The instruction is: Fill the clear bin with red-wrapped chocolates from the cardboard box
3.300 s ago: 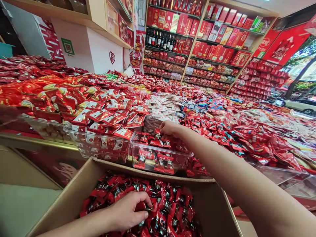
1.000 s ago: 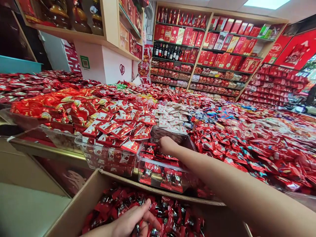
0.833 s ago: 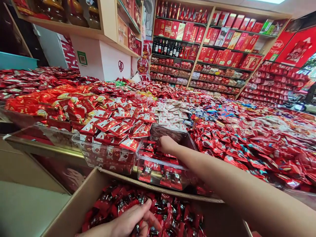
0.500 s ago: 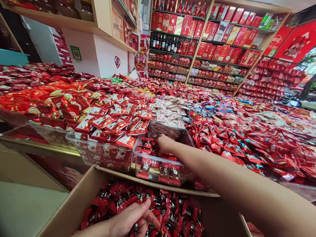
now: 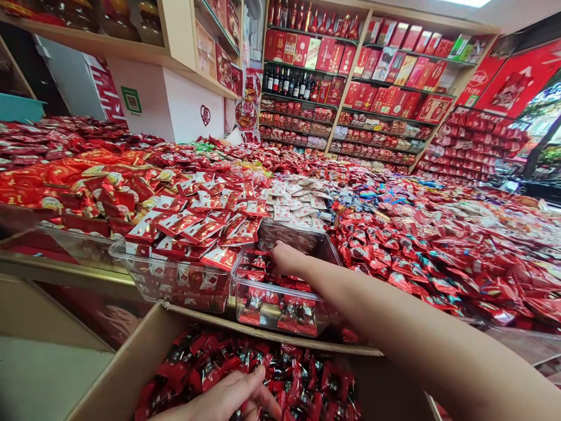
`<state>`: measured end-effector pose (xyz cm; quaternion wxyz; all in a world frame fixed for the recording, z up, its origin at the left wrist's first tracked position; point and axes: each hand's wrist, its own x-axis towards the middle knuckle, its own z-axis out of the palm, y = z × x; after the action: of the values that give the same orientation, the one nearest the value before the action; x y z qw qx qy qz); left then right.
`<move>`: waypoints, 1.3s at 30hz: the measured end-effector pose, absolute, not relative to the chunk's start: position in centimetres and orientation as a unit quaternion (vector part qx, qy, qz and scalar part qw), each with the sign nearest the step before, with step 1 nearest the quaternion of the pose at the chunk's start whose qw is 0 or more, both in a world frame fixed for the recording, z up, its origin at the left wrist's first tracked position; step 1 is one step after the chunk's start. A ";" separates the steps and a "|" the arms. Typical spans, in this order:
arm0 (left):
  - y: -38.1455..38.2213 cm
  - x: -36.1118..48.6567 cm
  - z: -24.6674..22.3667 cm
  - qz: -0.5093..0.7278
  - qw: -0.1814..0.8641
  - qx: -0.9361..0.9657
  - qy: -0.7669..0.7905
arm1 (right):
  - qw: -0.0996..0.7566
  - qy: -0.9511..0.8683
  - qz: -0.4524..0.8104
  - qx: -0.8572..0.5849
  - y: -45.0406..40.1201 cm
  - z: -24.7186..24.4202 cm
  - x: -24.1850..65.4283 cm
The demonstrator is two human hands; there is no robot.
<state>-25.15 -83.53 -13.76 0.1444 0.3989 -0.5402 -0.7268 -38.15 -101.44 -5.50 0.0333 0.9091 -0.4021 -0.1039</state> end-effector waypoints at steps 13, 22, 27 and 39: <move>-83.7 -25.1 -15.6 -0.719 0.138 0.402 -0.550 | 0.094 -0.472 -0.102 0.870 -101.6 -4.4 -39.9; -84.2 -25.4 -16.4 -0.705 0.126 0.462 -0.524 | 0.039 -0.477 -0.235 0.846 -101.5 -5.4 -40.4; -84.1 -25.2 -16.5 -0.703 0.141 0.435 -0.545 | 0.034 -0.465 -0.257 0.846 -101.1 -4.9 -40.2; -83.7 -25.0 -14.9 -0.712 0.141 0.403 -0.557 | 0.027 -0.454 -0.227 0.861 -100.8 -4.5 -39.9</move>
<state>-24.99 -83.67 -14.92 0.1415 0.4029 -0.5575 -0.7120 -39.90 -100.84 -4.54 0.0272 0.8611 -0.4540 -0.2270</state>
